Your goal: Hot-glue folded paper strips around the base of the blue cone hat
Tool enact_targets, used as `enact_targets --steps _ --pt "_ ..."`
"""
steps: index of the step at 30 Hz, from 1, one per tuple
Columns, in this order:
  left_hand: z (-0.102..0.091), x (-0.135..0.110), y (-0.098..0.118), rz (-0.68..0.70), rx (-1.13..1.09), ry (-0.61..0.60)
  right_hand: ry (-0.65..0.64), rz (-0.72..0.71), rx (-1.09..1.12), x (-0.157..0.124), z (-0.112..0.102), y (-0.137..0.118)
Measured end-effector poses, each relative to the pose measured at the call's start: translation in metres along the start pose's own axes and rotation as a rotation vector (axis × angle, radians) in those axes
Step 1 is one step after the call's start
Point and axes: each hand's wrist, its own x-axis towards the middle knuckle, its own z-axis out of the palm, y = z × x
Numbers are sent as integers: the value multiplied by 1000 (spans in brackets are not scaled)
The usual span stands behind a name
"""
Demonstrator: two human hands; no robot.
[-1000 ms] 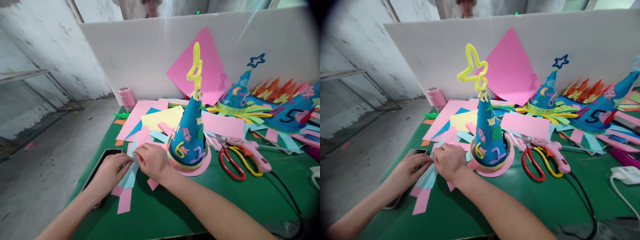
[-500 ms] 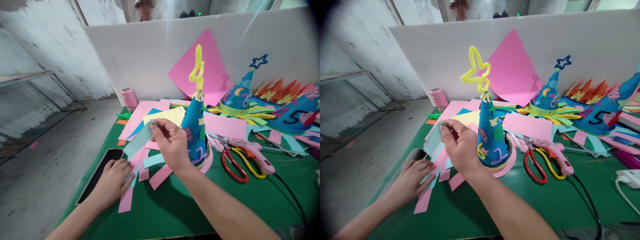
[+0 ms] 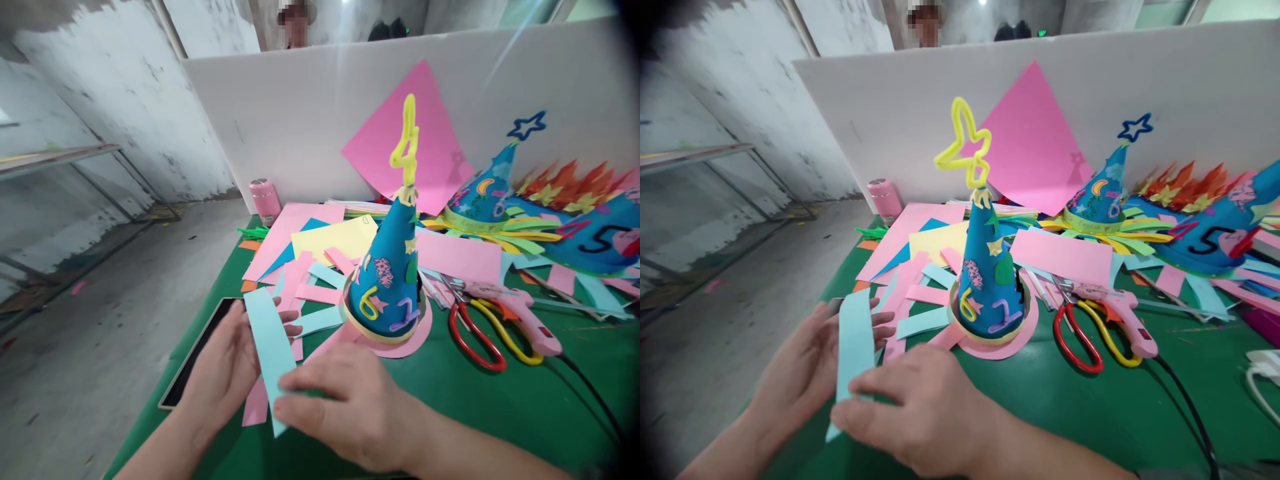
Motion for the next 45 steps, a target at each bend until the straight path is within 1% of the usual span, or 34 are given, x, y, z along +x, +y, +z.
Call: enact_targets --steps 1,2,3,6,9,11,13,14,16,18,19,20,22,23,24,26,28,30,32,33,34,35,38,39,40,42,45 --pt "5 2 -3 2 -6 51 -69 -3 -40 -11 1 -4" --pt "10 5 -6 3 7 81 -111 13 -66 -21 2 -6" --pt "14 7 -10 5 14 84 -144 37 -81 -30 3 -8" --pt "27 10 -20 13 -1 10 -201 115 -135 -50 -1 -13" --pt "39 7 -27 13 -66 -61 -219 132 -133 -61 -14 -18" --pt "44 1 -30 -1 -110 -95 -159 121 -75 -66 -27 -21" --pt "49 -6 -35 -31 -138 -135 -56 179 -35 -74 -40 -25" --pt "52 -11 -39 -59 -142 -159 3 254 -23 -79 -46 -26" --pt "57 -21 -50 -143 -143 -218 114 490 31 -88 -53 -27" --pt "63 -32 -66 -257 -137 -305 204 730 153 -97 -54 -26" --pt "66 -36 -76 -311 -135 -362 230 815 239 -100 -53 -26" --pt "69 -39 -87 -352 -131 -440 241 876 326 -102 -51 -26" --pt "73 -44 -108 -436 -131 -581 264 952 460 -104 -46 -25" --pt "74 -44 -118 -465 -135 -596 291 982 497 -104 -44 -23" --pt "74 -45 -127 -492 -127 -621 331 1002 505 -104 -43 -21" --pt "72 -45 -139 -509 -110 -619 421 1007 447 -102 -44 -15" --pt "69 -47 -143 -516 -89 -605 516 974 325 -100 -50 -4" --pt "67 -49 -139 -504 -51 -575 630 935 181 -98 -59 7" --pt "68 -50 -128 -458 5 -517 740 877 46 -96 -68 13" --pt "70 -50 -122 -429 29 -477 750 838 -12 -95 -72 14" --pt "72 -49 -116 -409 50 -448 713 791 -56 -95 -74 12" --pt "75 -47 -110 -400 53 -415 620 734 -84 -95 -75 10" --pt "83 -37 -97 -391 -35 -381 181 519 -130 -99 -69 -1" --pt "85 -33 -95 -382 -73 -369 64 452 -155 -101 -65 -3" --pt "86 -30 -94 -376 -105 -351 -22 403 -189 -103 -61 -5" --pt "87 -25 -94 -367 -141 -309 -113 359 -265 -108 -53 -5" --pt "87 -22 -97 -369 -166 -258 -166 339 -352 -112 -49 -4"
